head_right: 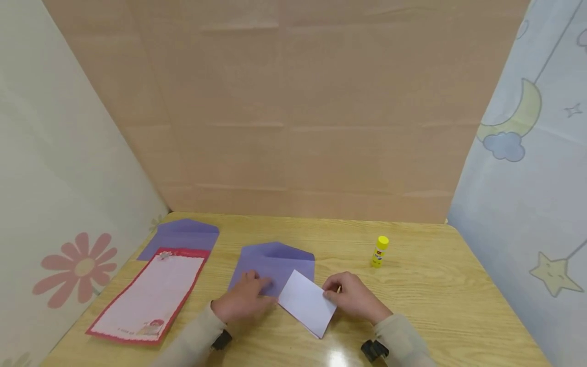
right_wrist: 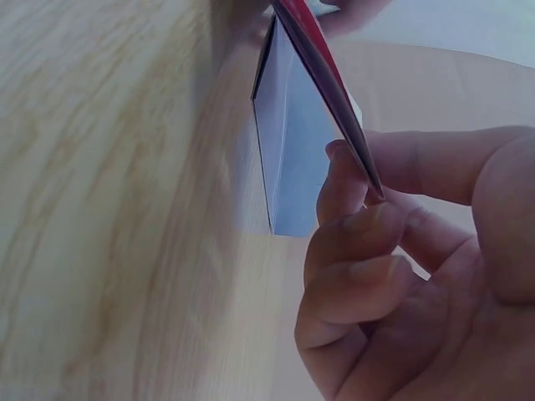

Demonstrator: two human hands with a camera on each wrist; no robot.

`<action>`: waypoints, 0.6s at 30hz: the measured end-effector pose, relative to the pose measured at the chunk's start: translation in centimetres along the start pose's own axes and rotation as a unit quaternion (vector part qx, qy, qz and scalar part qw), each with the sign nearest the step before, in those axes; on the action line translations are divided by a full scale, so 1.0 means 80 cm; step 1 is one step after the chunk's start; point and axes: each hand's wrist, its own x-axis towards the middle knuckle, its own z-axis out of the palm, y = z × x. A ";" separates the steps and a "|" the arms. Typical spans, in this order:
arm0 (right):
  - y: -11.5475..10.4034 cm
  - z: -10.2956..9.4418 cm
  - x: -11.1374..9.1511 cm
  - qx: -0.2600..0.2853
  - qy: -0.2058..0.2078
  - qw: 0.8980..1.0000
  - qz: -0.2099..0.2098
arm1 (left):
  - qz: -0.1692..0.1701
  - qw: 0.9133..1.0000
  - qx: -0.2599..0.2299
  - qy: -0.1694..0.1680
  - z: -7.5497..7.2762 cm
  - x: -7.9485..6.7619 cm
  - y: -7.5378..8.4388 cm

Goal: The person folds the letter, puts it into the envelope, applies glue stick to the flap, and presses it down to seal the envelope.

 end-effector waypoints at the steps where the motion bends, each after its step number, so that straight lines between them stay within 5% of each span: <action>1: 0.000 0.000 0.000 -0.001 0.000 1.000 0.001 | 0.001 1.000 -0.010 0.009 -0.004 0.005 -0.007; 5: -0.001 -0.002 -0.001 -0.008 0.003 1.000 0.001 | -0.018 0.999 -0.024 0.043 -0.022 0.026 -0.039; 9: -0.002 -0.001 -0.002 -0.006 0.002 1.000 0.005 | -0.043 0.999 -0.014 0.025 -0.028 0.039 -0.062; 18: 0.001 0.001 -0.004 -0.005 0.005 1.000 -0.006 | -0.040 0.999 0.015 0.022 -0.014 0.045 -0.074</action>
